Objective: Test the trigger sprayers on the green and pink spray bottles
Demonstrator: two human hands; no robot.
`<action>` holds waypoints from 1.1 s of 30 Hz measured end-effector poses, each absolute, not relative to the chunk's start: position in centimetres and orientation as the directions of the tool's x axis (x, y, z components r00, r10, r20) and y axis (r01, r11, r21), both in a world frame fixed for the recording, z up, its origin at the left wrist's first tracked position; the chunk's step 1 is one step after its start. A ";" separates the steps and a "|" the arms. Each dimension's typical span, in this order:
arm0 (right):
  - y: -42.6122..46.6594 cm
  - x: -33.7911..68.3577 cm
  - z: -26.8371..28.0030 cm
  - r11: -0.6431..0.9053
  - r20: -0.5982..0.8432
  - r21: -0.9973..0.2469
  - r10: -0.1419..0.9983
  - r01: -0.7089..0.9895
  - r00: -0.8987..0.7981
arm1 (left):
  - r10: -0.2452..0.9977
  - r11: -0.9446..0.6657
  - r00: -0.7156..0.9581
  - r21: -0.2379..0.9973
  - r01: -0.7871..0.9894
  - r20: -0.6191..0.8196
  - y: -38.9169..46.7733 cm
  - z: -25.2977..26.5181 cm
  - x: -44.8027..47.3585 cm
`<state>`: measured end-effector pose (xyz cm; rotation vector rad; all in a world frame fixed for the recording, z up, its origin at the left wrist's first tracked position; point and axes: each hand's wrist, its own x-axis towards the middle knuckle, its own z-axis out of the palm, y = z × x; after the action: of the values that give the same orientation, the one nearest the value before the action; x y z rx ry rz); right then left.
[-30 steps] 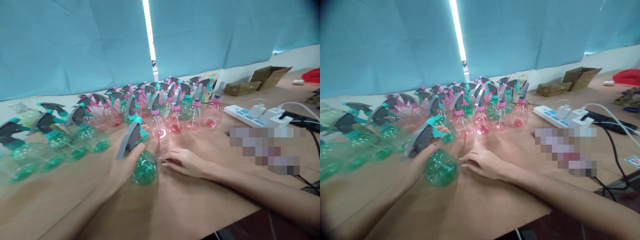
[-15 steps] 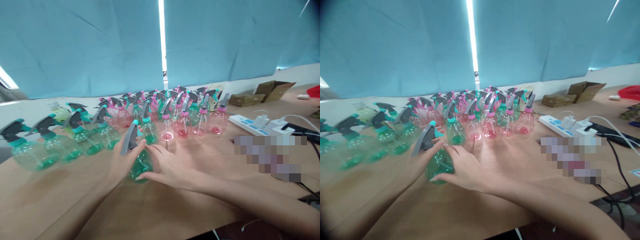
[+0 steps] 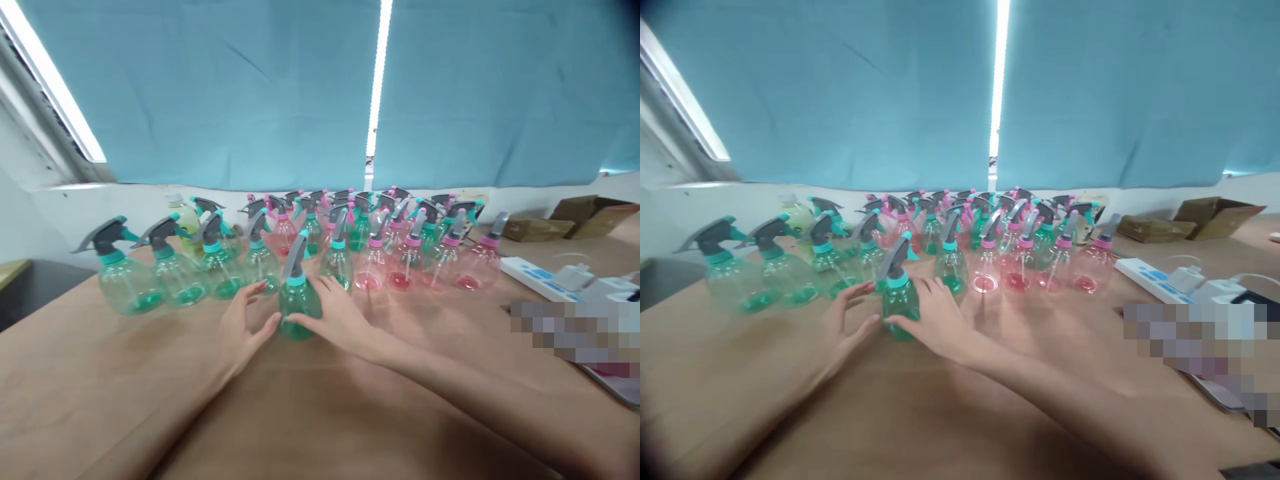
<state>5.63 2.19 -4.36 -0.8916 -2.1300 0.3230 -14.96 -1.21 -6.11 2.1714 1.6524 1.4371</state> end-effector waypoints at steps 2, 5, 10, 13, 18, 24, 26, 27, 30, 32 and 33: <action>3.2 4.9 -4.3 0.699 0.569 -0.478 0.708 0.532 -0.418 | 0.803 -0.366 -0.059 0.568 0.737 0.593 -1.4 -7.1 -15.8; 4.5 3.7 -3.8 0.642 0.539 -0.481 0.754 0.597 -0.376 | 0.855 -0.300 -0.089 0.625 0.720 0.512 -1.7 -7.8 -15.6; 6.1 2.6 -2.9 0.516 0.453 -0.435 0.834 0.738 -0.316 | 0.888 -0.305 -0.044 0.660 0.687 0.457 -2.5 -7.6 -14.1; 6.8 2.4 -2.5 0.497 0.436 -0.396 0.842 0.772 -0.318 | 0.891 -0.312 -0.041 0.675 0.669 0.452 -2.6 -7.8 -14.0; 7.7 1.9 -2.3 0.503 0.419 -0.392 0.843 0.771 -0.337 | 0.907 -0.284 -0.050 0.693 0.663 0.419 -2.2 -8.3 -14.3; 9.0 1.1 -2.6 0.505 0.423 -0.437 0.846 0.744 -0.326 | 0.921 -0.262 -0.046 0.704 0.660 0.386 -2.4 -8.2 -14.1; 9.5 0.9 -2.6 0.528 0.439 -0.450 0.833 0.720 -0.337 | 0.930 -0.245 -0.049 0.712 0.658 0.365 -2.6 -8.0 -14.0; 9.7 0.8 -2.6 0.533 0.444 -0.455 0.830 0.713 -0.338 | 0.932 -0.240 -0.050 0.715 0.657 0.359 -2.6 -7.9 -14.0; 10.1 0.7 -2.6 0.535 0.447 -0.462 0.830 0.708 -0.335 | 0.933 -0.245 -0.043 0.717 0.652 0.358 -2.6 -7.8 -14.0; 10.3 0.6 -2.5 0.541 0.449 -0.462 0.826 0.703 -0.341 | 0.933 -0.246 -0.041 0.716 0.653 0.358 -2.6 -7.7 -14.0; 10.3 0.5 -2.4 0.543 0.447 -0.464 0.826 0.700 -0.344 | 0.934 -0.243 -0.042 0.716 0.654 0.355 -2.6 -7.8 -14.0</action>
<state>0.49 10.32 -2.36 -1.2254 -2.1304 0.2498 -13.95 -2.62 -7.76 1.9083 1.6809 1.1759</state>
